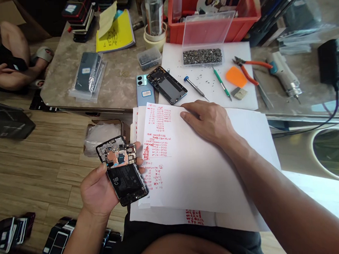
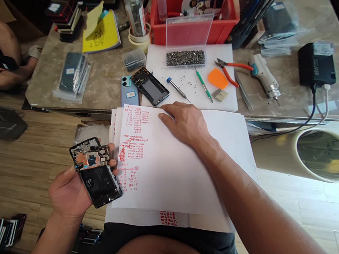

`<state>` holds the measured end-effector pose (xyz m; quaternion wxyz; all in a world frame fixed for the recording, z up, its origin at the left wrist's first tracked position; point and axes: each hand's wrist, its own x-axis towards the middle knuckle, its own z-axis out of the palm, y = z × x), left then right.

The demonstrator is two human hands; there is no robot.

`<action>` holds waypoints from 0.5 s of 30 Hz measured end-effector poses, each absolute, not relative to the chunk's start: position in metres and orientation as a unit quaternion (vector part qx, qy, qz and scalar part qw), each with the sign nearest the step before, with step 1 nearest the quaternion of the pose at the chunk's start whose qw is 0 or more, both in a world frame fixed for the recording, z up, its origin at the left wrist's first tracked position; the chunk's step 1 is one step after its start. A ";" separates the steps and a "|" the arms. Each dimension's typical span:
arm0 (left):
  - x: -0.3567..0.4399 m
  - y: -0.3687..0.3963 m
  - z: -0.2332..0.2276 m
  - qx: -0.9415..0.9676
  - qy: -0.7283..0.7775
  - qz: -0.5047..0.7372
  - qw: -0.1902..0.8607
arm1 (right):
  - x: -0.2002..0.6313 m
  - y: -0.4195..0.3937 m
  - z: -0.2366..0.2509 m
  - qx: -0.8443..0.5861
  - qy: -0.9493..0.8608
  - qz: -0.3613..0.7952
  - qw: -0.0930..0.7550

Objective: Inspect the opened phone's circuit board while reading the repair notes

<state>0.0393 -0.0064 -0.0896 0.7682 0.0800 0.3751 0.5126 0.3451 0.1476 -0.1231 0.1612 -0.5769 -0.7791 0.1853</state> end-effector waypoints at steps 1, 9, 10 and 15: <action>0.039 -0.007 -0.090 0.078 0.375 0.514 0.767 | 0.345 0.148 -0.123 -0.576 -0.779 0.185 0.162; 0.038 -0.007 -0.090 0.056 0.384 0.522 0.760 | 0.345 0.147 -0.124 -0.575 -0.780 0.182 0.166; 0.038 -0.007 -0.090 0.058 0.384 0.521 0.760 | 0.345 0.147 -0.124 -0.575 -0.780 0.181 0.167; 0.040 -0.007 -0.089 0.068 0.378 0.521 0.762 | 0.345 0.148 -0.125 -0.573 -0.782 0.180 0.167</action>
